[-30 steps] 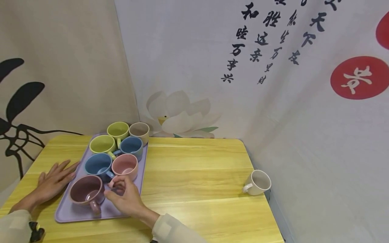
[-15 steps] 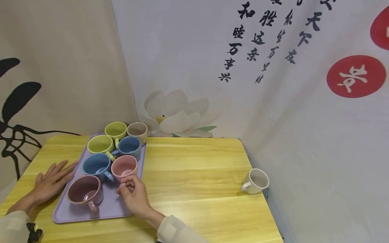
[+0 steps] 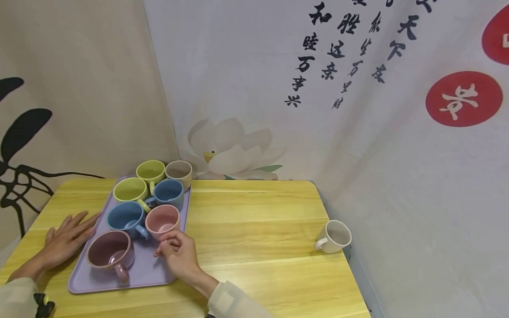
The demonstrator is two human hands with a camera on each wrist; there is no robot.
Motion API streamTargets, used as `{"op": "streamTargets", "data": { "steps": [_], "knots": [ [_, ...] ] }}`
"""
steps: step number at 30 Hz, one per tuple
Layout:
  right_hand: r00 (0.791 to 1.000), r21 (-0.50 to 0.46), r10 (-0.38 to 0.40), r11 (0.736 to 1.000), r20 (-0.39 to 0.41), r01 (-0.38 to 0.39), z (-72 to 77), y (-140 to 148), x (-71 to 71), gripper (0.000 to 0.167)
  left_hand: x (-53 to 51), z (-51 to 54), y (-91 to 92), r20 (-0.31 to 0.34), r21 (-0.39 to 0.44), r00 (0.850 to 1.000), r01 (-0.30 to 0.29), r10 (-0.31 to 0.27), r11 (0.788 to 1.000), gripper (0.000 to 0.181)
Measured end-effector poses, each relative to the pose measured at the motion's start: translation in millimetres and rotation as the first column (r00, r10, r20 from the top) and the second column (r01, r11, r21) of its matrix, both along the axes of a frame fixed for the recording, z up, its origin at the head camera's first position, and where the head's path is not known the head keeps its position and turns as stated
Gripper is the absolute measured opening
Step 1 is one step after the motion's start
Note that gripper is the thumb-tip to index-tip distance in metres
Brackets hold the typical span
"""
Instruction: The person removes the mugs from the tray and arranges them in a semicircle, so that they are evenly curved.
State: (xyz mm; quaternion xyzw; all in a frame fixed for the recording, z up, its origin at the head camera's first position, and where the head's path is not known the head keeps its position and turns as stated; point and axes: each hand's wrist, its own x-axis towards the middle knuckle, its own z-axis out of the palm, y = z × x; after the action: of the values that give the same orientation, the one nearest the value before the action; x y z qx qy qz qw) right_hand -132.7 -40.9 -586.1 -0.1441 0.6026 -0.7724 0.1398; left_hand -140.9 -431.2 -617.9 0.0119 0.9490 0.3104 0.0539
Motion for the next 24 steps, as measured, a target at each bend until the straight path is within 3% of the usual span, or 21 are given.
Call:
{"op": "streamTargets", "data": {
  "steps": [4,10,14,24],
  "knots": [
    [1.0,0.004,-0.031,1.0,0.006,0.031,0.9,3,1.8,0.024,-2.0,-6.2,-2.6,-0.004,0.005,1.0,-0.002,0.002,1.0,0.067],
    [0.996,0.01,-0.088,0.996,0.009,0.088,7.8,12,4.6,0.022,-0.4,5.0,0.8,0.025,-0.007,1.0,0.004,-0.004,1.0,0.068],
    [0.992,0.001,-0.122,0.993,-0.016,0.122,14.4,24,3.0,0.024,0.3,4.8,0.6,0.024,-0.005,1.0,0.002,-0.002,1.0,0.068],
    [0.955,-0.012,-0.288,0.958,-0.073,0.288,22.7,67,-8.4,0.027,-0.9,0.9,-1.7,0.027,0.008,1.0,0.01,-0.01,1.0,0.069]
  ]
}}
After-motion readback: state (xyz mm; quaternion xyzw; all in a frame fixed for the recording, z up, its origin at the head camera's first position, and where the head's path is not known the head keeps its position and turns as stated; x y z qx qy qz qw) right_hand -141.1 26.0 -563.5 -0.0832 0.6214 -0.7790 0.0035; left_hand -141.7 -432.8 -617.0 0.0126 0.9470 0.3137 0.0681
